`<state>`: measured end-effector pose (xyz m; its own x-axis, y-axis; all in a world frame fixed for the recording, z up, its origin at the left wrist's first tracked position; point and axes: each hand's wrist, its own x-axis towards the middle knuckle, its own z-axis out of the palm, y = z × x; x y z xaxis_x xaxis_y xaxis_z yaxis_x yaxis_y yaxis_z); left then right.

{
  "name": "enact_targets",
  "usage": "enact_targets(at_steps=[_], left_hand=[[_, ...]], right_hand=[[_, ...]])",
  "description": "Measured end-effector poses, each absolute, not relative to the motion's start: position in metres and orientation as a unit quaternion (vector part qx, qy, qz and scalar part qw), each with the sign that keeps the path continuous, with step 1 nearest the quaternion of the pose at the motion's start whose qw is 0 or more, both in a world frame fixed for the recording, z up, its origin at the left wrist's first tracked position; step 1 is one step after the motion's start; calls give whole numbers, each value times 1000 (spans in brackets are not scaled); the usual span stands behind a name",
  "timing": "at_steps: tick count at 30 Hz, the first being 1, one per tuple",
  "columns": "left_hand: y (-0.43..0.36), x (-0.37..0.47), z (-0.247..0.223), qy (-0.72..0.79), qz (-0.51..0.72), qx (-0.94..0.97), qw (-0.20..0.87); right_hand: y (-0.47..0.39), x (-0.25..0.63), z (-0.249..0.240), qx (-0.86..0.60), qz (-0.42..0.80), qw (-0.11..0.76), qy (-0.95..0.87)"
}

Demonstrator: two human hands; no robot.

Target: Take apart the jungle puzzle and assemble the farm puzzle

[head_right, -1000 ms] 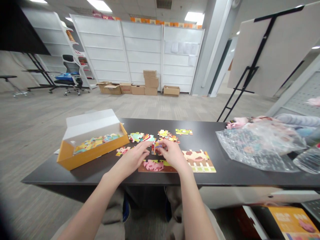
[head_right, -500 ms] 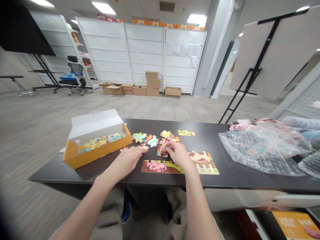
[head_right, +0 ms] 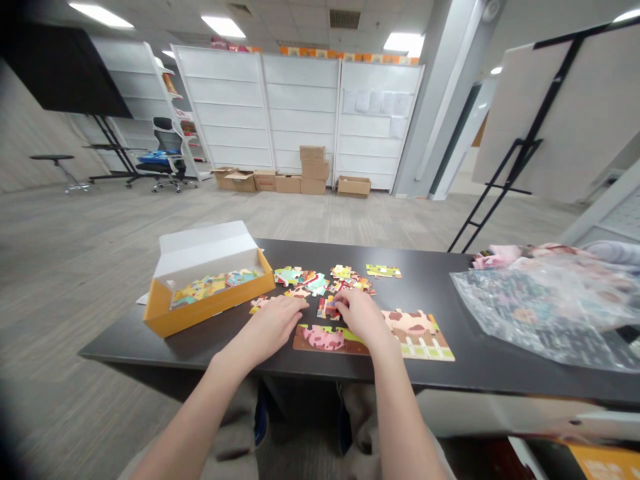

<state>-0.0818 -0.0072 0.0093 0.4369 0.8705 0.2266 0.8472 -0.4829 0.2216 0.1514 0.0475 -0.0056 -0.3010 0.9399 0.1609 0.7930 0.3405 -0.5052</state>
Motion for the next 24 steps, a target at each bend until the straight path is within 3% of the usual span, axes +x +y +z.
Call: enact_targets(at_steps=[24], left_hand=[[6,-63,1,524,144,839,18]], right_hand=[[61,132,2,-592,106,159,-783]])
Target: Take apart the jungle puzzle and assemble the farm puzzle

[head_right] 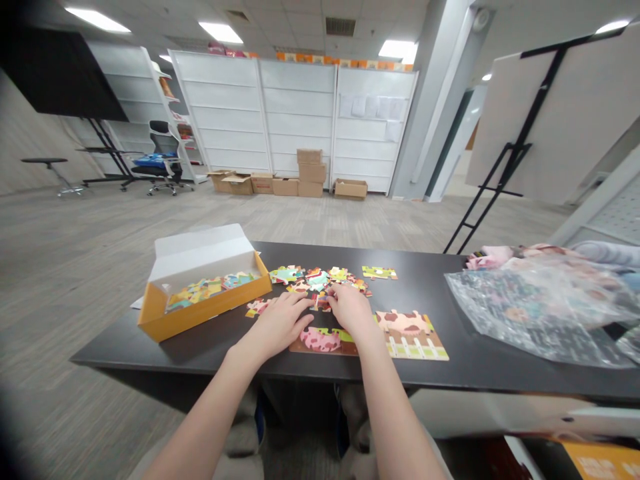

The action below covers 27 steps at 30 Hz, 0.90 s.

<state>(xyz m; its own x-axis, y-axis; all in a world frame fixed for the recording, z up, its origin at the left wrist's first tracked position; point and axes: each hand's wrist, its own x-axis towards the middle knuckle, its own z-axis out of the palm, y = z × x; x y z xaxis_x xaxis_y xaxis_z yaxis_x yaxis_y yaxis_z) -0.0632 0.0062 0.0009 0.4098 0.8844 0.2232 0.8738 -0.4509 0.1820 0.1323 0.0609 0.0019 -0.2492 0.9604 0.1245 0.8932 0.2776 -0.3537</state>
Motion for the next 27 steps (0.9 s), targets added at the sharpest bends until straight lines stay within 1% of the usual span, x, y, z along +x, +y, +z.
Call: enact_targets(at_steps=[13,21,27], left_hand=[[16,-55,1,552,130,823,1],[8,-47,11,606,109,788,-8],[4,-44,11,620,113,776,-24]], right_hand=[[59,129,2,-561,104,147,-808],[55,133,-3,-513,128,206,-824],[50,133,-7,-504,134,216,-826]])
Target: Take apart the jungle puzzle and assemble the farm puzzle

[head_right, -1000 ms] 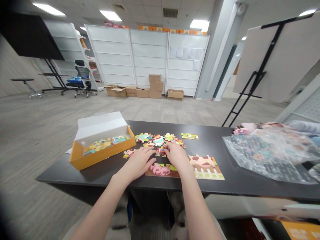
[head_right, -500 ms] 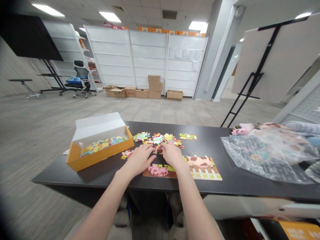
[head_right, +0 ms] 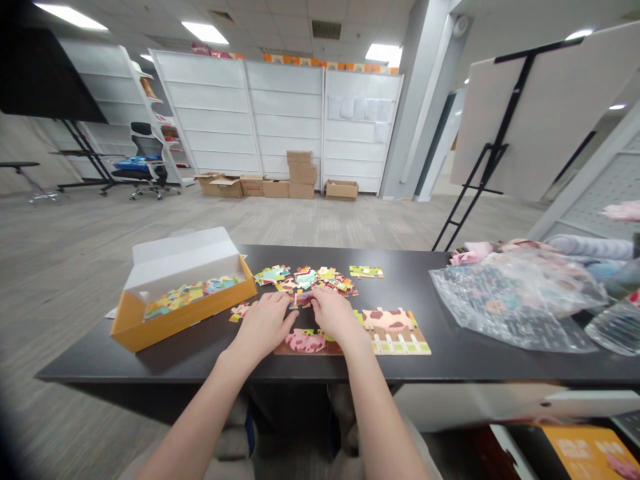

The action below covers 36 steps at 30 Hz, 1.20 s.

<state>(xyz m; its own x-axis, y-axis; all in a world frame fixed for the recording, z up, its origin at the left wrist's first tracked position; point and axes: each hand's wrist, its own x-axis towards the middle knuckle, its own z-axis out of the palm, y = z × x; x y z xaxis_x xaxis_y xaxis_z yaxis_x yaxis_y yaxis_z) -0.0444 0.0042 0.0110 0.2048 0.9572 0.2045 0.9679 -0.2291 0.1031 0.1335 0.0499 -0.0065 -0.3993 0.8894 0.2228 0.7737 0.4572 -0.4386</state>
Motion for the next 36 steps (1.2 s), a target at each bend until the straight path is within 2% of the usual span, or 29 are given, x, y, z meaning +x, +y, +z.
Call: enact_targets(at_steps=[6,12,18,36], left_hand=[[4,-49,10,-626,-131,-769,8],[4,-64,6,-605,-167,-778,-17],[1,-71,9,-612,-160,-774,-23],[-7,-73,17,-687,-93,-718,57]], right_hand=[[49,138,-8,-477,163,251,-826],[59,162,-5,-558,110,305,-764],[74,185,-5,-636,83,286,-712],[77,193,-10,-646,57,272,-711]])
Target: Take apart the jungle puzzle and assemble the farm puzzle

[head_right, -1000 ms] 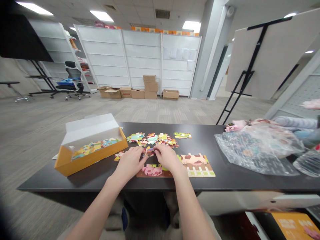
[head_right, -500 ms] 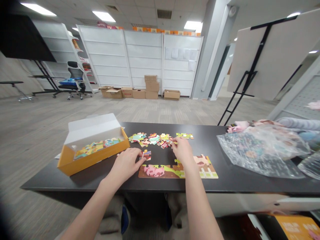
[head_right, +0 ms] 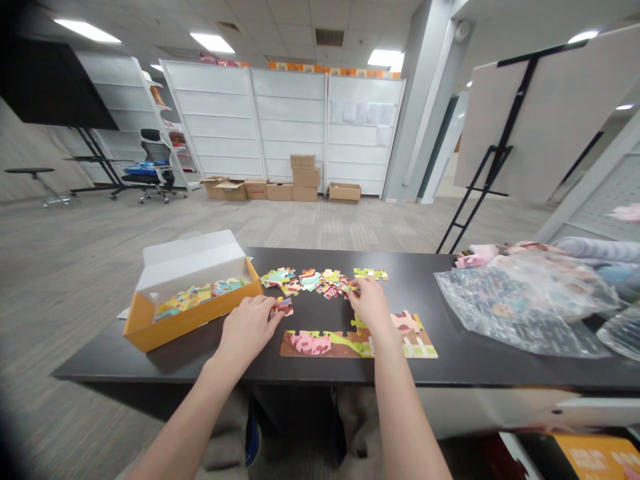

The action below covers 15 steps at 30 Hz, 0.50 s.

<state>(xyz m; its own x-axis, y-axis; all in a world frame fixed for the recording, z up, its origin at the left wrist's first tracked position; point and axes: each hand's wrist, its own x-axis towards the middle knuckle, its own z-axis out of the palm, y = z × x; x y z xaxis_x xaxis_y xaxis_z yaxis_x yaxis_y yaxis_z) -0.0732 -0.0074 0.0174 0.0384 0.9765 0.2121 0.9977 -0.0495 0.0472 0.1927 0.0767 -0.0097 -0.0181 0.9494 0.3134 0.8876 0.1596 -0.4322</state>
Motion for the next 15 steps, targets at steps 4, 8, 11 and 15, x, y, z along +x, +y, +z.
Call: enact_targets(at_steps=[4,8,11,15], left_hand=[[-6,-74,16,-689,-99,-715,62],[-4,-73,15,-687,-104,-717,63],[-2,-72,15,-682,-106,-721,62],[-1,-73,13,-673,-107,-729,61]], right_hand=[[80,191,-15,-639,75,273,-716],[83,191,-19,-631,84,274,-722],[83,190,-18,-630,83,273,-722],[80,188,-16,-629,73,270,-726]])
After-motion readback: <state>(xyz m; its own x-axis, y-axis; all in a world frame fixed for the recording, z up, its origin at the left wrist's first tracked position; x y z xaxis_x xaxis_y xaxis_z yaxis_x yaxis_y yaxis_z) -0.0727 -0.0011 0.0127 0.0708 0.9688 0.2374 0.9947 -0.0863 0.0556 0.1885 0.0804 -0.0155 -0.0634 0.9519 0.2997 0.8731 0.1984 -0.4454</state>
